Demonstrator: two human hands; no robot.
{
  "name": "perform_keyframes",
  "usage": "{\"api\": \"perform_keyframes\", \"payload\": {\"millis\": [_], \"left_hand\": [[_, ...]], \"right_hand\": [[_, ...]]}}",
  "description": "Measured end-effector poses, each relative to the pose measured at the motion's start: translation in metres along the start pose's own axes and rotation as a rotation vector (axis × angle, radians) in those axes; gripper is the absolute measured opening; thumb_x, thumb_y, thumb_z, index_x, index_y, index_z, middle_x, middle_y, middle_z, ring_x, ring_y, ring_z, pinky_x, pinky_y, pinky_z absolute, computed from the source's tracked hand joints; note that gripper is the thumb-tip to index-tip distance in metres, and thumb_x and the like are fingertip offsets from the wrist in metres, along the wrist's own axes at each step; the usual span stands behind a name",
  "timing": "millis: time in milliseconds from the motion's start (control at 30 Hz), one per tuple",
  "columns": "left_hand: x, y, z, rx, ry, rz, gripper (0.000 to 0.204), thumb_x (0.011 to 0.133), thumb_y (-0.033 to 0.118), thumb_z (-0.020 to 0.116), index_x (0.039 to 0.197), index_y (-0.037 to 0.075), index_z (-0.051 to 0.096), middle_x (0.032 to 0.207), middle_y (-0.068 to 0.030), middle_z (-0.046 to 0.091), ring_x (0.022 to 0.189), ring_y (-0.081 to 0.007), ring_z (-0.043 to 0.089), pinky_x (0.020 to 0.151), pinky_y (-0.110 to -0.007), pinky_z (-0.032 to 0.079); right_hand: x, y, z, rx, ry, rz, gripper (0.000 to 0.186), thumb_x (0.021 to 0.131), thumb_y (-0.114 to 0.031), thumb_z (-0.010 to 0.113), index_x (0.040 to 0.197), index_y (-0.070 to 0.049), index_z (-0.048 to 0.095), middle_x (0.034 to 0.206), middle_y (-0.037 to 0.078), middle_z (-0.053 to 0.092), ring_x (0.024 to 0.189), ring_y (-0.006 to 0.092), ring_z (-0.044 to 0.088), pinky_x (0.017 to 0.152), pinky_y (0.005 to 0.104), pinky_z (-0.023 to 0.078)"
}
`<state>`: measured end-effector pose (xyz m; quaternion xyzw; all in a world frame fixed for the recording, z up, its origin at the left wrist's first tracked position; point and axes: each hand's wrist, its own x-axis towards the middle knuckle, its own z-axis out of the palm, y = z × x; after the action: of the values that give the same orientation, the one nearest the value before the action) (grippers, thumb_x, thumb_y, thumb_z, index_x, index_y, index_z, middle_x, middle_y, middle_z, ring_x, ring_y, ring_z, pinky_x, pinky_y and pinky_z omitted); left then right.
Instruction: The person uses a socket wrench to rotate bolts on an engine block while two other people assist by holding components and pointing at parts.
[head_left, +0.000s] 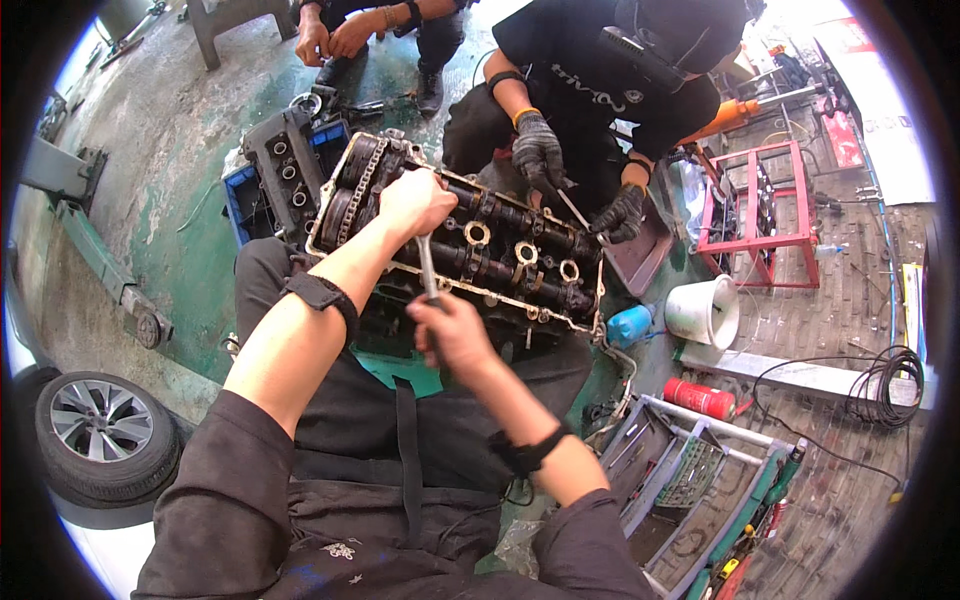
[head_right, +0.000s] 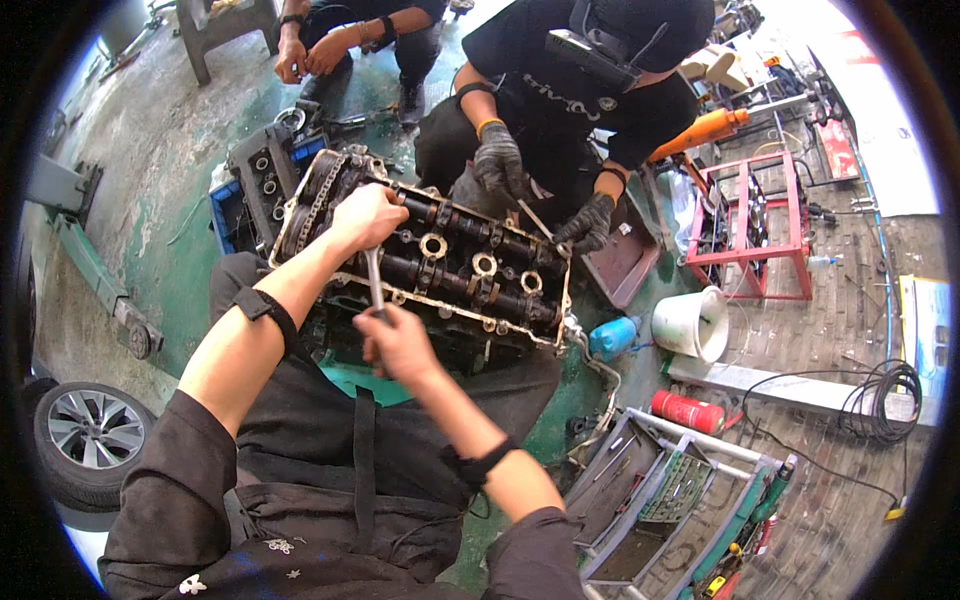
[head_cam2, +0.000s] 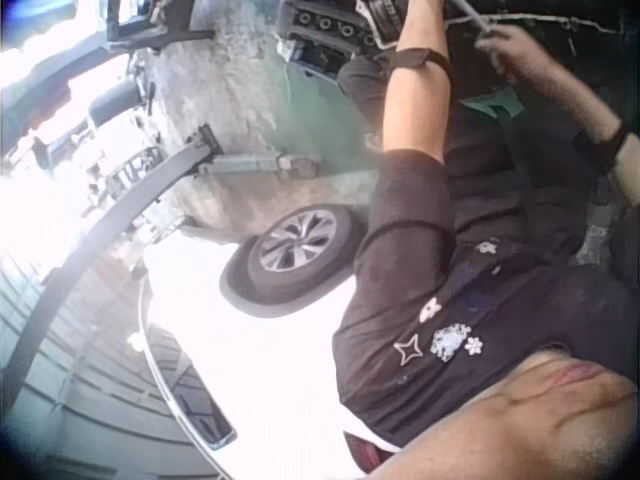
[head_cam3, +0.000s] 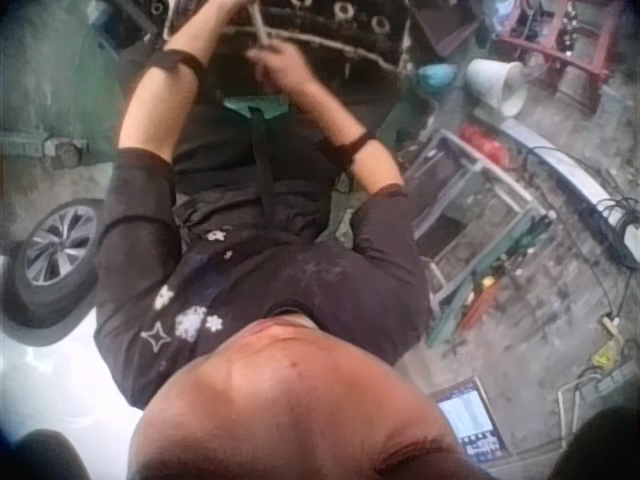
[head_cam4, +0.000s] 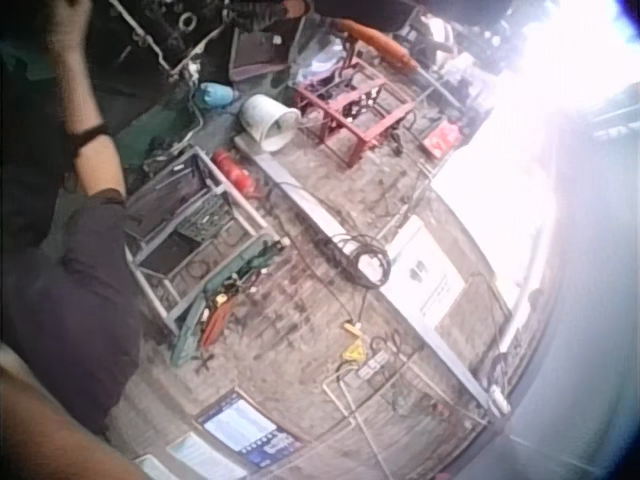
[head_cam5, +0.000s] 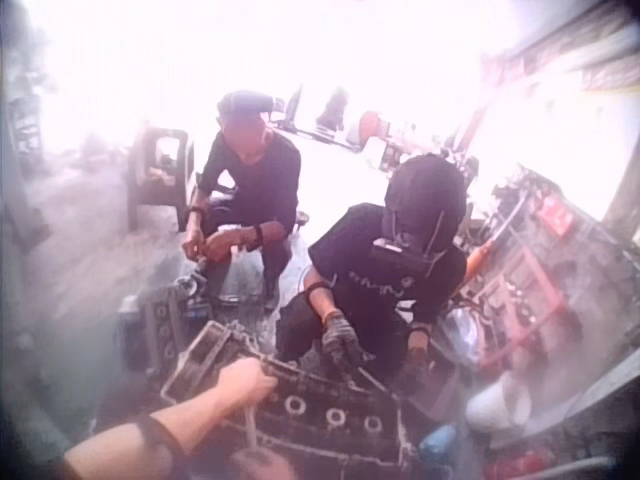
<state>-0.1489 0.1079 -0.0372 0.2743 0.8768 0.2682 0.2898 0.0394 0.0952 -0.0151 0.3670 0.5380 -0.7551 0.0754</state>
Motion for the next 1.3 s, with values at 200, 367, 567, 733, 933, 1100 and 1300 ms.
{"api": "perform_keyframes", "payload": {"millis": [200,367,567,733,933,1100,1300], "left_hand": [[0.0,-0.005,0.003,-0.037,0.009,-0.07,0.033,0.072,0.026,0.055,0.09,0.002,0.068,0.094,-0.0203,0.065,0.092,-0.0339,0.063,0.082,-0.04,0.049],[-0.001,0.0,0.004,0.083,0.05,0.077,0.028,0.069,0.022,0.056,0.082,0.0,0.068,0.086,-0.0207,0.066,0.083,-0.0338,0.065,0.075,-0.039,0.052],[-0.001,0.004,-0.006,0.187,0.022,0.202,0.026,0.067,0.018,0.056,0.079,-0.001,0.068,0.082,-0.0229,0.065,0.081,-0.0338,0.066,0.074,-0.04,0.052],[0.003,0.004,0.0,0.208,0.003,0.211,0.024,0.068,0.022,0.055,0.084,0.008,0.068,0.085,-0.0163,0.066,0.083,-0.0314,0.064,0.076,-0.038,0.05],[0.009,-0.007,0.004,0.138,0.051,0.095,0.027,0.072,0.023,0.055,0.088,0.007,0.069,0.086,-0.0185,0.066,0.084,-0.0331,0.064,0.078,-0.039,0.05],[0.01,-0.007,0.008,0.142,0.038,0.018,0.03,0.073,0.025,0.055,0.091,0.007,0.069,0.089,-0.0187,0.066,0.086,-0.033,0.064,0.079,-0.039,0.05],[0.002,-0.005,0.0,0.083,0.104,0.096,0.028,0.07,0.02,0.055,0.083,0.0,0.068,0.086,-0.0215,0.066,0.084,-0.0337,0.065,0.076,-0.04,0.052]], "right_hand": [[0.008,-0.04,-0.072,-0.143,-0.252,0.105,0.025,0.086,-0.025,0.053,0.089,-0.001,0.055,0.057,0.007,0.055,0.043,0.0127,0.05,0.036,0.0228,0.037],[0.012,0.011,0.004,0.123,-0.074,-0.056,0.016,0.085,-0.017,0.051,0.081,-0.001,0.051,0.052,0.008,0.052,0.04,0.0161,0.049,0.038,0.0255,0.039],[0.019,0.018,0.065,0.404,0.183,-0.155,0.014,0.087,-0.016,0.053,0.082,-0.003,0.05,0.051,0.004,0.049,0.041,0.0128,0.046,0.04,0.0257,0.035],[0.057,0.036,0.124,0.416,0.437,-0.656,0.022,0.091,-0.017,0.051,0.1,0.003,0.052,0.075,0.004,0.058,0.07,0.0073,0.048,0.065,0.0232,0.04],[0.018,0.013,0.045,0.195,0.074,-0.09,0.019,0.087,-0.02,0.056,0.093,-0.002,0.053,0.058,0.006,0.053,0.047,0.0128,0.052,0.039,0.0266,0.04],[-0.002,-0.023,-0.062,-0.05,-0.066,0.027,0.027,0.086,-0.025,0.054,0.096,-0.001,0.057,0.06,0.005,0.053,0.044,0.0108,0.048,0.039,0.0237,0.038],[0.007,-0.009,-0.006,-0.013,-0.068,-0.017,0.016,0.084,-0.018,0.055,0.083,-0.002,0.052,0.055,0.007,0.051,0.041,0.0135,0.046,0.039,0.0258,0.037]]}}
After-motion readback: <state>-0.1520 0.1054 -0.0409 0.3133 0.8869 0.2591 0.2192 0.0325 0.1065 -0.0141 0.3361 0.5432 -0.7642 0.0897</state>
